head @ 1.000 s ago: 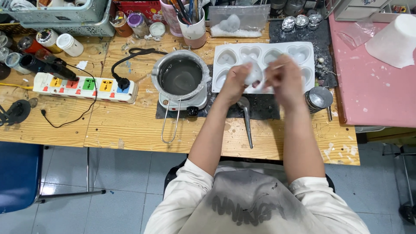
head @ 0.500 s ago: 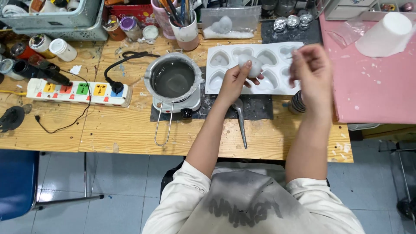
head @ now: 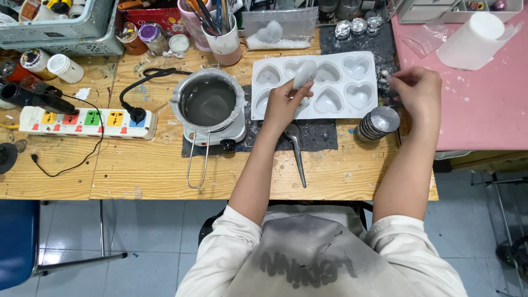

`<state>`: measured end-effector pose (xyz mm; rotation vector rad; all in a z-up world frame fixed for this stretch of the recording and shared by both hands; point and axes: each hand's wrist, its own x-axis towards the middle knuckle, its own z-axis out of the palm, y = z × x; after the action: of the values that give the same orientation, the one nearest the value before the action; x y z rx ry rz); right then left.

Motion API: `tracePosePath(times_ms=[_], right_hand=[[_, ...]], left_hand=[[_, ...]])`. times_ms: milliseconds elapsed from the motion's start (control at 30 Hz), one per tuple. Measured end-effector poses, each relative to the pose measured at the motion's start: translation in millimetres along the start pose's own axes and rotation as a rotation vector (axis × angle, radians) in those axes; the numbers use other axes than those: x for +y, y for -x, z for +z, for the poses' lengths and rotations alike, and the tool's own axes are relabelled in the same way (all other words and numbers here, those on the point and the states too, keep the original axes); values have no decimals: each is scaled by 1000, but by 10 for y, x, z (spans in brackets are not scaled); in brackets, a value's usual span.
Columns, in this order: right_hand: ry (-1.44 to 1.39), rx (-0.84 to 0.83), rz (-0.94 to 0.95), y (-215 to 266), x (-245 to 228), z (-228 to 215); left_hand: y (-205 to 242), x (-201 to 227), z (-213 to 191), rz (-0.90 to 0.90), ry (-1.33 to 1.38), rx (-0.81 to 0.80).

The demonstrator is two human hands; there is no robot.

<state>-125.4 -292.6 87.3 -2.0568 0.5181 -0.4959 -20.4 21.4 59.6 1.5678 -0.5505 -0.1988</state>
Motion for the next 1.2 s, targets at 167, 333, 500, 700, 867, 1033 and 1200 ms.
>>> tracePosePath(times_ms=[167, 333, 500, 700, 867, 1033, 1200], right_hand=[[262, 144, -345, -77, 315, -2], [-44, 251, -448, 259, -439, 219], [-308, -228, -247, 635, -1012, 922], [-626, -361, -145, 690, -1027, 1075], [-628, -328, -134, 702, -1016, 1086], [-682, -338, -185, 701, -1011, 1101], [-654, -402, -145, 633, -825, 1202]], left_hand=[[49, 103, -11, 106, -83, 21], [78, 124, -18, 344, -277, 94], [105, 194, 13, 426, -432, 80], [195, 405, 13, 434, -144, -44], [130, -115, 142, 312, 204, -93], [80, 67, 209, 324, 524, -42], [81, 40, 256, -34, 556, -39]])
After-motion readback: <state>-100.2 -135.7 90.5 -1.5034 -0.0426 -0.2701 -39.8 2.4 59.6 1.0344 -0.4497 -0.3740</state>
